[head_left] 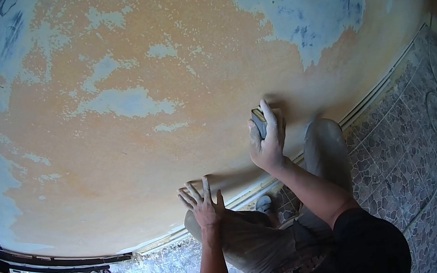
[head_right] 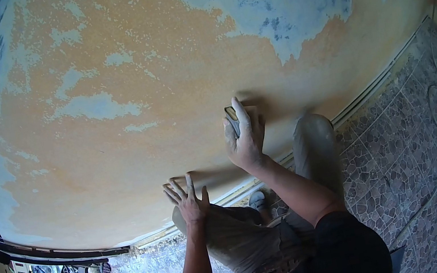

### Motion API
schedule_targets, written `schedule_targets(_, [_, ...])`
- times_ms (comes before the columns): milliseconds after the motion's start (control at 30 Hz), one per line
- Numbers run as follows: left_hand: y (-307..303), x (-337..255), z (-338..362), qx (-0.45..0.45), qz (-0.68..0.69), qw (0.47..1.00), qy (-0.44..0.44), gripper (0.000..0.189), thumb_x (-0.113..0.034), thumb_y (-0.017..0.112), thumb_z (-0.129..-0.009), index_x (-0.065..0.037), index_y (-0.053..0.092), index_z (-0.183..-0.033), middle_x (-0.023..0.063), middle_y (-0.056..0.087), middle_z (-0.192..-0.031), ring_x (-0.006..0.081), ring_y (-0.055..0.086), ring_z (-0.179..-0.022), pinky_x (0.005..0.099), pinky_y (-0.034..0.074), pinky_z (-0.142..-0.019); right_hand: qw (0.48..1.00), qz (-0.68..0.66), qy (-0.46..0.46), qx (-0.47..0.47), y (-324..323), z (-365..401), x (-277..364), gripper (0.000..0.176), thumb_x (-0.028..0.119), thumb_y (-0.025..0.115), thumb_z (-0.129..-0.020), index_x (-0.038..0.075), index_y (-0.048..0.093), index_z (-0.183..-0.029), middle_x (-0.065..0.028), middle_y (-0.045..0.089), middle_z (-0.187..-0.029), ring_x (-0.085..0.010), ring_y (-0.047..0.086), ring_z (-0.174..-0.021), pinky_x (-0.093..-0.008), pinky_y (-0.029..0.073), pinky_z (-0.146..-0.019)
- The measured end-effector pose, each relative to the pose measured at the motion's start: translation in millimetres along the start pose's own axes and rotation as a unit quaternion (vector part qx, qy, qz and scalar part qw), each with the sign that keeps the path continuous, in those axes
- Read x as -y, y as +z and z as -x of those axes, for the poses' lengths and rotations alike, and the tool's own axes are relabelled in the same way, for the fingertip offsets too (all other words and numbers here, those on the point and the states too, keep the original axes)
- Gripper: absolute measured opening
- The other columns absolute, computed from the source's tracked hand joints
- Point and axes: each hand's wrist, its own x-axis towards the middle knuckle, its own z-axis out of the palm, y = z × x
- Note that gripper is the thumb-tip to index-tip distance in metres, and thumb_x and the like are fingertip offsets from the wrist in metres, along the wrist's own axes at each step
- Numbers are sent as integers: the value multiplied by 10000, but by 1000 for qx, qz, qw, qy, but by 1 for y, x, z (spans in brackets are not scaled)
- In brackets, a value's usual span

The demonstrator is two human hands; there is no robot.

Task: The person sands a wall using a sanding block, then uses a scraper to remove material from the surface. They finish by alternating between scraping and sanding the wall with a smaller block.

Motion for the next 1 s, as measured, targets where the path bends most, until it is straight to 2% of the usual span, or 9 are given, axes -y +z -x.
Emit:
schedule_targets(100, [-2,1,7,18,-18,1000,3,724,-416,666,-843,-234,381,-1484,322,125,-1550,576,31,-1413,630,98,-1152,962,-137,184,-146,6,-40,2,577,51,600,-885,-50,377,-1407,-207,566,-1081,-307,544,-913,-456,406,-785])
schedule_targets(233, [-1,1,3,2,-3,1000,-6,662,-410,645,-855,-261,422,-1460,325,245,-1512,573,89,-1408,639,96,-1152,958,-144,171,-179,18,-28,-1,566,39,593,-891,-55,373,-1404,-211,552,-1091,-320,538,-920,-446,413,-807])
schedule_targets(300, [3,3,6,10,-30,999,10,733,-419,670,-839,-225,380,-1483,322,115,-1553,573,23,-1415,635,100,-1150,998,8,20,-61,16,12,-7,543,29,583,-907,-67,368,-1397,-216,536,-1110,-331,538,-927,-426,427,-834])
schedule_targets(400, [5,0,4,7,-24,1000,10,735,-407,681,-833,-225,386,-1481,316,114,-1556,573,27,-1415,638,105,-1148,1000,2,3,27,4,24,-6,523,23,578,-916,-77,372,-1386,-223,519,-1130,-337,534,-925,-407,433,-849])
schedule_targets(500, [-2,2,7,14,-28,999,8,735,-403,685,-831,-225,389,-1480,314,114,-1557,573,29,-1415,641,107,-1146,989,-46,77,-114,12,-20,3,526,23,578,-912,-78,372,-1385,-223,519,-1124,-333,530,-910,-414,431,-836])
schedule_targets(633, [0,1,5,16,-3,1000,-11,662,-414,639,-860,-250,420,-1462,332,219,-1520,574,76,-1410,639,81,-1153,953,-180,190,-150,14,-44,16,508,-29,491,-953,-82,306,-1423,-215,494,-1234,-256,539,-1009,-366,444,-911])
schedule_targets(733, [1,1,4,8,-9,1000,-7,661,-416,638,-860,-245,422,-1461,329,215,-1524,575,77,-1409,639,79,-1153,973,-107,141,-146,23,10,3,515,24,570,-916,-82,372,-1380,-215,518,-1103,-337,527,-918,-420,431,-828])
schedule_targets(800, [-2,-2,4,14,1,1000,-12,653,-416,639,-859,-243,434,-1454,332,232,-1515,576,86,-1407,636,86,-1155,999,21,-24,26,10,29,-1,510,30,566,-922,-90,368,-1376,-219,514,-1086,-342,523,-919,-431,432,-818])
schedule_targets(1000, [-5,-3,4,19,1,1000,-18,643,-416,646,-855,-241,453,-1443,331,246,-1506,590,94,-1396,643,99,-1150,972,-116,148,-137,11,-31,9,507,18,566,-921,-73,368,-1378,-226,524,-1109,-354,541,-925,-432,437,-844])
